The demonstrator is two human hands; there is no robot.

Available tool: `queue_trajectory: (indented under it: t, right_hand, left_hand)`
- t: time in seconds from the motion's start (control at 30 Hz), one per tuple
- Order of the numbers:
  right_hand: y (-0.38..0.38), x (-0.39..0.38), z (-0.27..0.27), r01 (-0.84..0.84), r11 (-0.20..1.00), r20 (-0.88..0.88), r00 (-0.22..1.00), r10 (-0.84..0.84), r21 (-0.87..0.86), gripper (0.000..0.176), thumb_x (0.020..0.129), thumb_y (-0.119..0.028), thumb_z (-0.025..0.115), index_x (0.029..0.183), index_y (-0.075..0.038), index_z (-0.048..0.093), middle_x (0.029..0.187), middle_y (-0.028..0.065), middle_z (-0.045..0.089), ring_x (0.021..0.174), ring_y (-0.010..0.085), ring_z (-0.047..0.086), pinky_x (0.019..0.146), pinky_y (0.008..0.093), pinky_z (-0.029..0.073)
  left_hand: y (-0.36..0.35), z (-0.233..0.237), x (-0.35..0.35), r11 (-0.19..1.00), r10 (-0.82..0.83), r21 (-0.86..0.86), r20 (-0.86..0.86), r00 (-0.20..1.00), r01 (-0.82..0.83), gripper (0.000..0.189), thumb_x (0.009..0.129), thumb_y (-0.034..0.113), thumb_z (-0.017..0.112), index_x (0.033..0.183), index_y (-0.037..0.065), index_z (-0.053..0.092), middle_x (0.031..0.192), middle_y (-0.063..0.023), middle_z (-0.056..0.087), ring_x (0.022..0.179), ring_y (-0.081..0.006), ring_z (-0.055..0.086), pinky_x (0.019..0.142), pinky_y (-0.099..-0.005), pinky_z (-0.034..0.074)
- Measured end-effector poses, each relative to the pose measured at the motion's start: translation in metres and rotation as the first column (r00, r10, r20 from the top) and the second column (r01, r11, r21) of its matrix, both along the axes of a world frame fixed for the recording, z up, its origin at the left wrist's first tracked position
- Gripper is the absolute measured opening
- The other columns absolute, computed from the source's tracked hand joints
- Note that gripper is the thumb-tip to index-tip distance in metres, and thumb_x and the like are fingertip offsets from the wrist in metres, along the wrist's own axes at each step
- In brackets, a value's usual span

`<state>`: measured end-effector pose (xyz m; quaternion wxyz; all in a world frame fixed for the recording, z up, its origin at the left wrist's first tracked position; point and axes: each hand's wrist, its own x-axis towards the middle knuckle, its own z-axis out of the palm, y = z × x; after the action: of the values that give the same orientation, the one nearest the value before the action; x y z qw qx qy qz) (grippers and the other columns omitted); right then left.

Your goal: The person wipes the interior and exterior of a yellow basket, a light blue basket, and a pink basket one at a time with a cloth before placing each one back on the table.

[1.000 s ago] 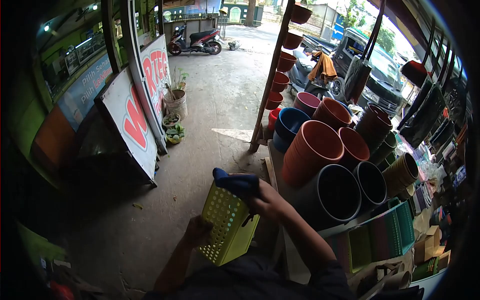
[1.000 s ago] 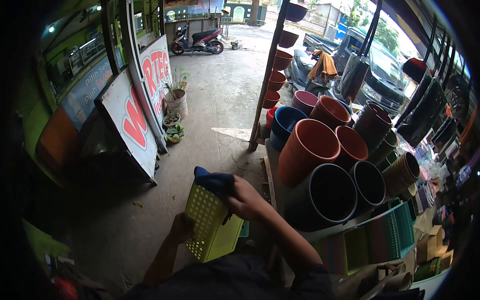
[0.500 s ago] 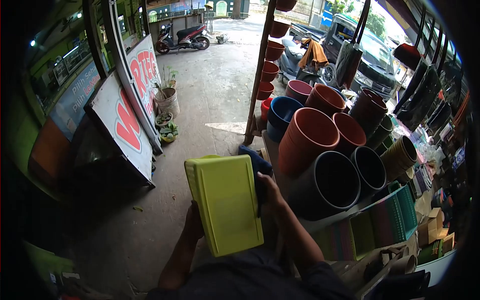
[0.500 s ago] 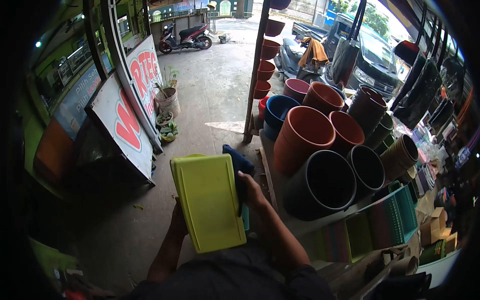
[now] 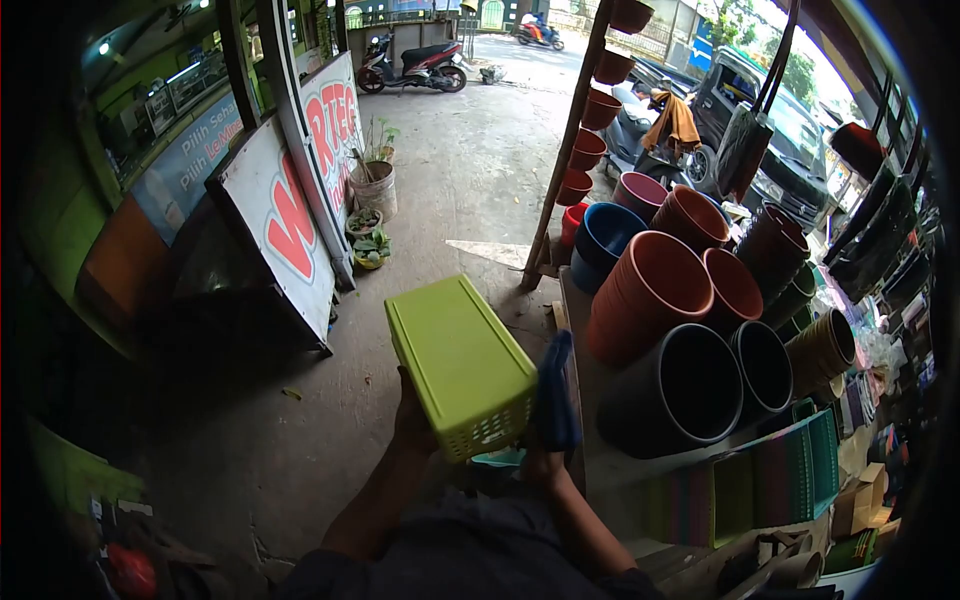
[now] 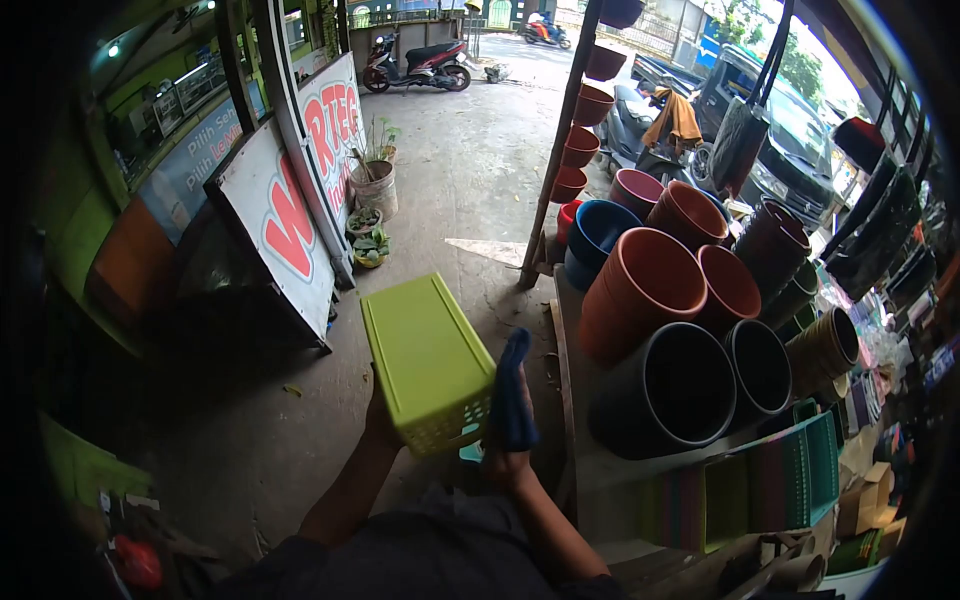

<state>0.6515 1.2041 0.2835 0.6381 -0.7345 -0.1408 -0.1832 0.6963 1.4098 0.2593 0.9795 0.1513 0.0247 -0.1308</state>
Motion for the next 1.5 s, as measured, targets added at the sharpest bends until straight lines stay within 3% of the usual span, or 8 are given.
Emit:
queue_trajectory:
  t: [0.1, 0.37, 0.43, 0.47, 0.77, 1.07, 1.17, 1.5]
  right_hand:
    - [0.012, -0.002, -0.005, 0.366, 0.727, 0.410, 0.903, -0.127, -0.581, 0.072, 0.084, -0.037, 0.052, 0.147, -0.006, 0.038, 0.156, 0.0281, 0.020, 0.144, 0.0494, 0.015, 0.116, 0.0565, 0.010]
    - [0.034, -0.037, 0.012, 0.174, 0.674, 0.382, 0.908, 0.172, -0.718, 0.076, 0.075, -0.046, 0.057, 0.145, -0.019, 0.046, 0.158, 0.0108, 0.028, 0.147, 0.0358, 0.021, 0.118, 0.0502, 0.004]
    - [0.029, -0.037, 0.042, 0.153, 0.684, 0.314, 0.942, 0.117, -0.713, 0.074, 0.076, -0.044, 0.056, 0.145, -0.019, 0.046, 0.157, 0.0107, 0.030, 0.146, 0.0340, 0.024, 0.119, 0.0489, 0.003]
    - [0.024, -0.033, 0.057, 0.130, 0.696, 0.238, 0.969, 0.061, -0.706, 0.071, 0.078, -0.042, 0.056, 0.144, -0.019, 0.047, 0.156, 0.0105, 0.033, 0.145, 0.0323, 0.026, 0.119, 0.0476, 0.003]
    - [0.009, -0.032, 0.083, -0.268, 0.524, -0.160, 0.957, 0.242, -0.809, 0.085, 0.077, -0.029, 0.055, 0.155, -0.021, 0.023, 0.162, 0.0110, 0.015, 0.149, 0.0365, 0.011, 0.118, 0.0528, 0.008]
    - [-0.018, 0.049, 0.035, 0.000, 0.737, 0.003, 1.000, 0.002, -0.676, 0.075, 0.083, -0.025, 0.054, 0.153, -0.017, 0.027, 0.161, 0.0147, 0.017, 0.149, 0.0342, 0.014, 0.118, 0.0478, 0.008]
    - [-0.052, 0.063, 0.002, 0.041, 0.960, -0.061, 0.996, -0.060, -0.275, 0.046, 0.093, -0.024, 0.051, 0.135, -0.004, 0.052, 0.128, 0.0199, 0.058, 0.121, 0.0396, 0.049, 0.107, 0.0435, 0.030]
    - [-0.102, -0.048, -0.012, 0.479, 0.878, -0.398, 0.801, -0.446, -0.021, 0.034, 0.099, -0.029, 0.052, 0.104, 0.003, 0.061, 0.086, 0.0009, 0.059, 0.077, 0.0095, 0.052, 0.068, 0.0277, 0.044]
  left_hand:
    - [-0.018, 0.011, -0.005, 0.999, -0.023, -0.030, -0.068, 0.997, 0.021, 0.072, 0.094, 0.066, 0.033, 0.143, 0.013, 0.039, 0.134, -0.0124, 0.052, 0.120, -0.0296, 0.054, 0.100, -0.0444, 0.047]
    - [-0.013, -0.028, -0.013, 0.961, -0.175, -0.185, 0.156, 0.972, 0.203, 0.082, 0.095, 0.069, 0.022, 0.144, 0.004, 0.035, 0.138, -0.0148, 0.050, 0.122, -0.0279, 0.055, 0.106, -0.0433, 0.043]
    - [-0.013, -0.015, -0.017, 0.867, -0.107, 0.495, 0.283, 0.953, -0.050, 0.083, 0.094, 0.070, 0.024, 0.146, 0.006, 0.034, 0.141, -0.0155, 0.047, 0.122, -0.0293, 0.055, 0.107, -0.0433, 0.042]
    - [-0.012, -0.006, -0.015, 0.975, -0.216, -0.052, 0.008, 0.976, 0.216, 0.083, 0.093, 0.071, 0.028, 0.146, 0.008, 0.034, 0.141, -0.0153, 0.047, 0.121, -0.0308, 0.055, 0.106, -0.0456, 0.043]
    - [-0.008, 0.015, -0.041, 0.950, -0.108, 0.294, -0.011, 0.994, 0.107, 0.076, 0.095, 0.064, 0.036, 0.142, 0.005, 0.039, 0.131, -0.0159, 0.055, 0.114, -0.0280, 0.060, 0.096, -0.0436, 0.051]
    - [-0.011, 0.004, -0.071, 0.738, -0.230, 0.619, -0.143, 0.963, 0.268, 0.058, 0.101, 0.051, 0.038, 0.133, 0.003, 0.048, 0.117, -0.0099, 0.063, 0.100, -0.0192, 0.065, 0.087, -0.0360, 0.055]
    - [0.002, -0.007, -0.073, 0.744, -0.250, 0.625, -0.067, 0.966, 0.236, 0.056, 0.100, 0.051, 0.042, 0.127, 0.003, 0.053, 0.109, -0.0079, 0.066, 0.095, -0.0174, 0.066, 0.083, -0.0340, 0.055]
    - [-0.003, -0.001, -0.056, -0.188, -0.780, 0.903, 0.102, 0.617, -0.386, 0.038, 0.082, 0.044, 0.072, 0.088, 0.008, 0.065, 0.078, -0.0132, 0.066, 0.074, -0.0311, 0.067, 0.065, -0.0393, 0.053]
